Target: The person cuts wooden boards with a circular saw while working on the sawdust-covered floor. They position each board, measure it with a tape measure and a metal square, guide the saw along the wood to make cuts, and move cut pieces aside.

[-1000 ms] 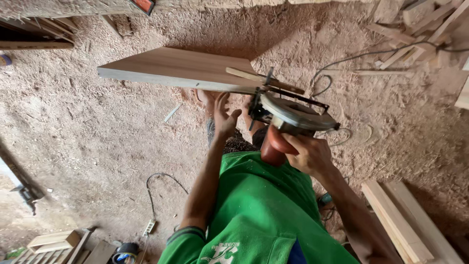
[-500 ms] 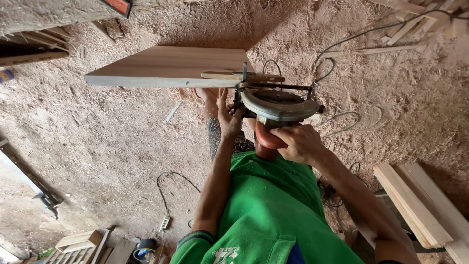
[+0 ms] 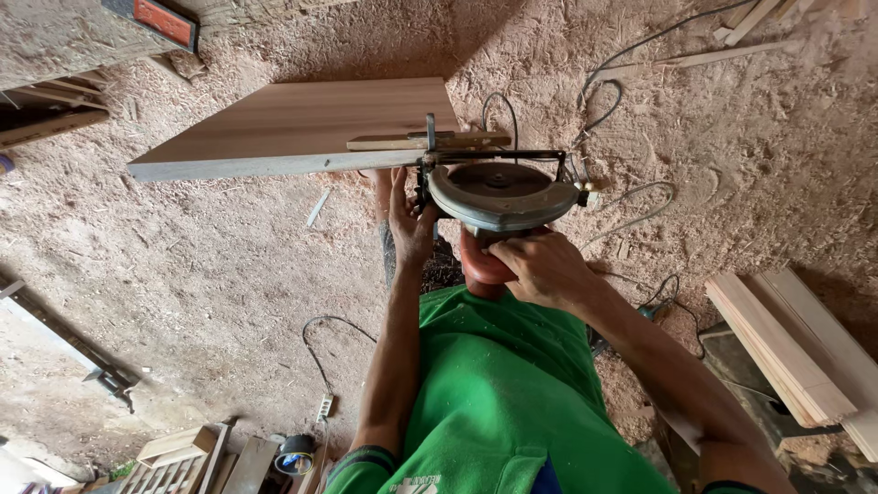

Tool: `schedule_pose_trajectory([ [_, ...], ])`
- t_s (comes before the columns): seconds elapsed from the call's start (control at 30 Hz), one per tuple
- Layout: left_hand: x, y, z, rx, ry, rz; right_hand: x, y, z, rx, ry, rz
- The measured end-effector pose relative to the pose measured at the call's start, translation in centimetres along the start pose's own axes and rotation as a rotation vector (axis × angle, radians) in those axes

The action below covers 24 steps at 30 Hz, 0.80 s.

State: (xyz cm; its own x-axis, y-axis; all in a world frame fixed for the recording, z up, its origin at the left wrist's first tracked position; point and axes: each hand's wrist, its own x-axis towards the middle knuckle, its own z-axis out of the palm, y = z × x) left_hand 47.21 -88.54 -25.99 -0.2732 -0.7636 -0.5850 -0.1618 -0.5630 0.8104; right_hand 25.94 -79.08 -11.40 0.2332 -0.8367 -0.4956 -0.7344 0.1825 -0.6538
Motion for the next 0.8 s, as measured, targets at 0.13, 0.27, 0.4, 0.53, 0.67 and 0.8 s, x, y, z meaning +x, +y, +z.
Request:
schedule_pose_trajectory([
  [0.13, 0.4, 0.6, -0.4, 0.046, -0.016, 0.128, 0.4, 0.1, -0.3, 0.003, 0.048, -0.005],
  [0.27, 0.6, 1.2, -1.2, 0.113, -0.026, 0.156, 0.9, -0.3, -0.5, 0.010, 0.088, -0.038],
  [0.4, 1.0, 2.2, -2.2, 0.146, -0.023, 0.138, 1.8, -1.0, -0.4, 0.005, 0.110, -0.079],
  [0.53, 1.0, 3.3, -3.2, 0.161, -0.029, 0.173, 2.7, -1.7, 0.0, -0.004, 0.065, -0.049],
  [0.67, 1.3, 3.4, -4.7, 0.149, -0.028, 0.138, 3.7, -2.0, 0.6, 0.018, 0.052, -0.059],
  [0.8, 1.8, 2.6, -6.5, 0.207, -0.008, 0.090, 4.6, -2.6, 1.4, 0.011, 0.079, -0.104],
])
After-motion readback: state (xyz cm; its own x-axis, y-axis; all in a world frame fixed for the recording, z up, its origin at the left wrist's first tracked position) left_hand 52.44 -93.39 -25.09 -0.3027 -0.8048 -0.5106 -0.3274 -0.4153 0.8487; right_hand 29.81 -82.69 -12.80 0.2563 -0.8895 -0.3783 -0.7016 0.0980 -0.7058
